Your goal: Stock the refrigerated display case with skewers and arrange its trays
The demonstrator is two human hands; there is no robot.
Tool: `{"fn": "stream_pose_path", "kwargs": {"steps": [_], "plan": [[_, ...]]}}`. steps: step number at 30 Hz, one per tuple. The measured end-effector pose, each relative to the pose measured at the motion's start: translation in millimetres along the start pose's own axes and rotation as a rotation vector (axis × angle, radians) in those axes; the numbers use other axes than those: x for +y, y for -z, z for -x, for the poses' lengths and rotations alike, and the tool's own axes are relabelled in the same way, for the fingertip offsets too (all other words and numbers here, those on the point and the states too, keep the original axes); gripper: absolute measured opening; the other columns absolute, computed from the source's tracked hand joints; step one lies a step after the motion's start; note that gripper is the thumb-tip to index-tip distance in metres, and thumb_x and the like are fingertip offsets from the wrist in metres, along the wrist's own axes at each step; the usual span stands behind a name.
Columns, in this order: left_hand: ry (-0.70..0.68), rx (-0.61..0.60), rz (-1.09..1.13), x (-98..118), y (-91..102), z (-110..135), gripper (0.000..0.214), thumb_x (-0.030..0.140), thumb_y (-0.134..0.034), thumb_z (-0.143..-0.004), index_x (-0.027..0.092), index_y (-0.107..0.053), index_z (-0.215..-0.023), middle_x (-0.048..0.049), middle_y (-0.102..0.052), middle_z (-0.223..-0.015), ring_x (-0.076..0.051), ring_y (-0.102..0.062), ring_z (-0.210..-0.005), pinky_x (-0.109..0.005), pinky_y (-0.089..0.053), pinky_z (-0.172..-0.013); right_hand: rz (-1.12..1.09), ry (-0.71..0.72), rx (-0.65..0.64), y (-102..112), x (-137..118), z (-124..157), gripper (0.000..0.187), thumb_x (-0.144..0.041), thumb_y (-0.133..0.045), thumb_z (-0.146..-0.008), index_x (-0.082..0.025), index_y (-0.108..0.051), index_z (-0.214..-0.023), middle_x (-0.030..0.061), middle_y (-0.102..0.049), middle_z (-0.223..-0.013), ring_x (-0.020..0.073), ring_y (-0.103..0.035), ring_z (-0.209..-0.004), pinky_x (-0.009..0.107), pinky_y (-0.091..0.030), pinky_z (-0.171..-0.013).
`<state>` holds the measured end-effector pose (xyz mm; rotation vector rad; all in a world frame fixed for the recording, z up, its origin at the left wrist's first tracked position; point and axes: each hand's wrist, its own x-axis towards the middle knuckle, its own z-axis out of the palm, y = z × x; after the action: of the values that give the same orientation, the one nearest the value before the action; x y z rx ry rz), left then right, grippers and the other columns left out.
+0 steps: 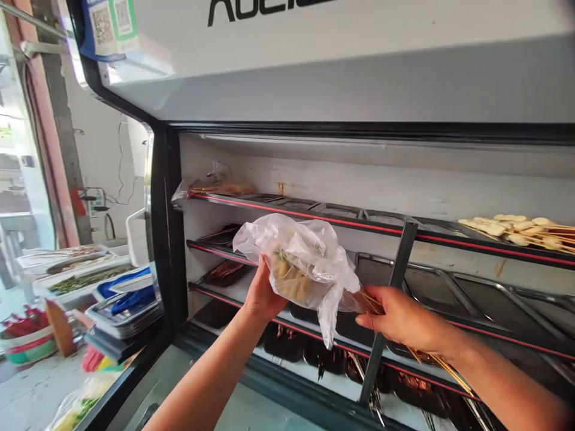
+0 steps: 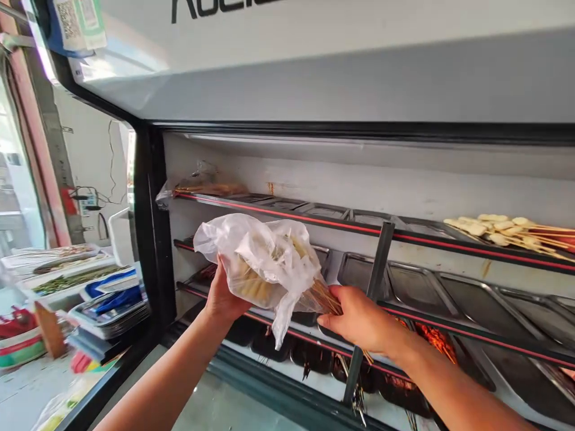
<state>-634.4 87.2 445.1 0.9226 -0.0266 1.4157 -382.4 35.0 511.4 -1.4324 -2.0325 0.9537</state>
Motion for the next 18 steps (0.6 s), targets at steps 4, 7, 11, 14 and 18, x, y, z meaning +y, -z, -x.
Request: {"fn": "stream_pose_path", "kwargs": {"steps": [4,7,11,14,18], "plan": [[-0.070,0.074,0.087,10.6,-16.2,-26.0,0.074,0.074,-0.056,-0.085,0.021,-0.058,-0.137,-0.0105,-0.072,-0.121,-0.038,-0.056,-0.130,-0.057,-0.039,-0.115,-0.113,-0.083,-0.036,16.4,-36.1,-1.2,0.020,-0.024,-0.075,-0.076,-0.017,-0.059,-0.084,-0.0092,-0.042,-0.056,0.0031,-0.030,-0.046,0.018,-0.020,-0.041],[-0.074,0.141,0.123,12.8,-20.3,-41.0,0.069,0.071,-0.049,-0.090,0.022,-0.057,-0.137,-0.0095,-0.074,-0.114,-0.036,-0.062,-0.123,-0.057,-0.045,-0.111,-0.115,-0.095,-0.025,25.7,-52.6,1.7,0.014,-0.016,-0.069,-0.081,-0.016,-0.055,-0.080,-0.0099,-0.042,-0.055,0.0015,-0.027,-0.043,0.017,-0.018,-0.039],[-0.095,0.177,0.104,14.4,-24.6,-63.3,0.059,0.062,-0.050,-0.092,0.024,-0.057,-0.137,-0.0092,-0.075,-0.112,-0.035,-0.066,-0.117,-0.056,-0.050,-0.105,-0.018,-0.121,0.002,46.1,-59.1,4.3,0.010,-0.012,-0.067,-0.082,-0.015,-0.058,-0.084,-0.0099,-0.043,-0.054,0.0022,-0.029,-0.042,0.018,-0.019,-0.039],[-0.076,0.161,0.073,16.2,-37.8,-85.0,0.056,0.056,-0.050,-0.093,0.022,-0.057,-0.138,-0.0111,-0.075,-0.113,-0.035,-0.068,-0.113,-0.055,-0.053,-0.102,0.159,-0.111,0.045,70.3,-63.8,5.3,0.017,-0.015,-0.074,-0.077,-0.016,-0.057,-0.075,-0.0084,-0.045,-0.052,0.0037,-0.036,-0.044,0.018,-0.023,-0.040],[0.020,0.156,0.054,17.0,-71.4,-124.2,0.053,0.041,-0.041,-0.096,0.014,-0.053,-0.140,-0.0145,-0.074,-0.112,-0.034,-0.070,-0.109,-0.056,-0.053,-0.102,0.268,-0.090,0.117,112.5,-82.8,2.6,0.030,-0.027,-0.084,-0.070,-0.017,-0.056,-0.070,-0.0095,-0.039,-0.048,0.0034,-0.030,-0.042,0.019,-0.019,-0.039]]}}
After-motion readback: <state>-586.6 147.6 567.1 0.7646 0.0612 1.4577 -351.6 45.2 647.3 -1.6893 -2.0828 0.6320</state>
